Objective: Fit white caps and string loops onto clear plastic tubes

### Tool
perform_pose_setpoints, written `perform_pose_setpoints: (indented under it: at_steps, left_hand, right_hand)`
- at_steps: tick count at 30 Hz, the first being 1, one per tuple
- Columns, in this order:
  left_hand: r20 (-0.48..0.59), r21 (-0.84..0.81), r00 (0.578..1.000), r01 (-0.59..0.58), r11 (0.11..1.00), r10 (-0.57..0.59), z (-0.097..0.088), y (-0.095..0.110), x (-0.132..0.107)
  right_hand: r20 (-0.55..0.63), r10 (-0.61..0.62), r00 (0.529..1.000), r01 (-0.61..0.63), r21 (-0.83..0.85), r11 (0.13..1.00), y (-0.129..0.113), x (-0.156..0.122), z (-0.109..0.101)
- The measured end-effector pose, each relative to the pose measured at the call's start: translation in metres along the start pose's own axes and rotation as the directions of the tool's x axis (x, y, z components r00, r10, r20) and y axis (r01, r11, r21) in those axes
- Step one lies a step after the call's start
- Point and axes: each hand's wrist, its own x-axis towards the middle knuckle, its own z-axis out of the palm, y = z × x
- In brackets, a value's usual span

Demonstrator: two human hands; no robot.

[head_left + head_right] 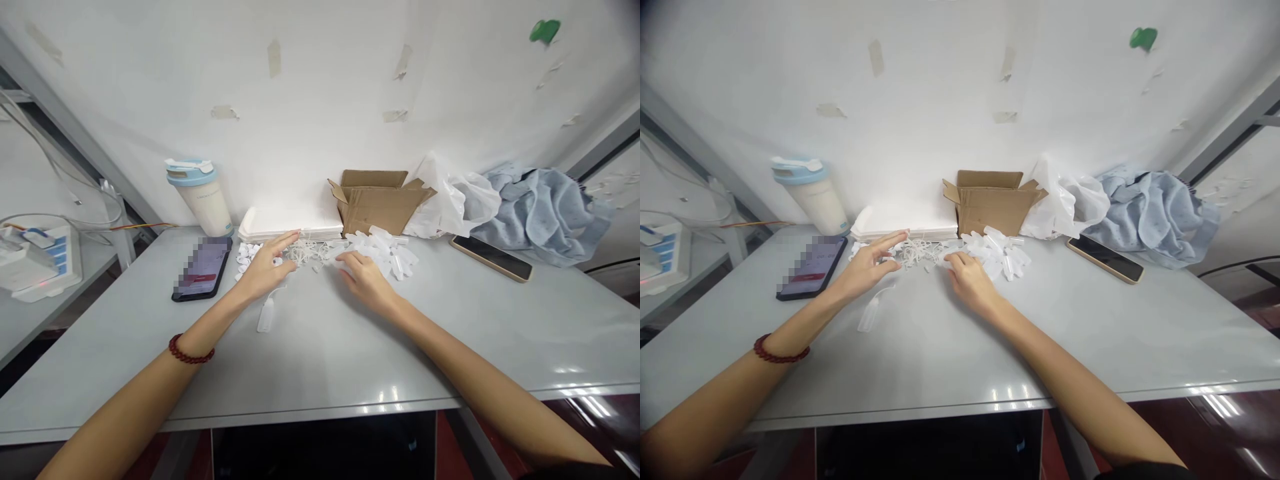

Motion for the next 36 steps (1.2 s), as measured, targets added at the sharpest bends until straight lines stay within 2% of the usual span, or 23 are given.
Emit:
perform_pose_setpoints:
  at_steps: [3, 5, 8, 10, 13, 16, 21, 29, 36]
  left_hand:
    - [-0.02, 0.147, 1.0, -0.008, 0.989, 0.011, -0.004, -0.002, 0.002]
    - [-0.025, 0.127, 1.0, -0.009, 0.992, 0.013, -0.01, 0.0, 0.003]
    - [-0.085, -0.035, 0.996, 0.02, 0.999, -0.023, -0.02, 0.008, 0.002]
    - [-0.118, -0.182, 0.984, 0.11, 0.977, -0.132, -0.02, 0.014, 0.0]
    - [-0.09, -0.382, 0.956, 0.225, 0.896, -0.279, -0.01, 0.019, -0.005]
    - [-0.035, -0.467, 0.946, 0.271, 0.842, -0.324, 0.003, 0.021, -0.009]
    - [-0.009, -0.485, 0.944, 0.285, 0.827, -0.33, 0.013, 0.029, -0.015]
    - [-0.103, -0.476, 0.949, 0.217, 0.853, -0.299, 0.014, 0.036, -0.018]
    - [-0.019, -0.51, 0.959, 0.233, 0.828, -0.282, 0.016, 0.037, -0.02]
  right_hand:
    - [-0.028, -0.006, 1.0, 0.007, 0.023, 1.0, 0.0, -0.001, 0.001]
    - [-0.036, -0.002, 0.999, 0.002, 0.023, 1.0, -0.001, -0.001, 0.001]
    - [-0.054, 0.019, 0.998, -0.016, 0.057, 0.998, -0.004, -0.001, 0.0]
    - [-0.082, 0.035, 0.996, -0.024, 0.135, 0.991, -0.008, -0.002, -0.002]
    - [-0.099, 0.089, 0.991, -0.054, 0.311, 0.949, -0.017, -0.003, -0.006]
    - [-0.081, 0.134, 0.988, -0.088, 0.419, 0.904, -0.027, -0.005, -0.01]
    - [-0.094, 0.107, 0.99, -0.058, 0.421, 0.905, -0.038, -0.009, -0.013]
    - [-0.126, 0.08, 0.989, -0.019, 0.424, 0.905, -0.044, -0.011, -0.013]
    - [-0.16, 0.063, 0.985, 0.006, 0.401, 0.916, -0.046, -0.011, -0.012]
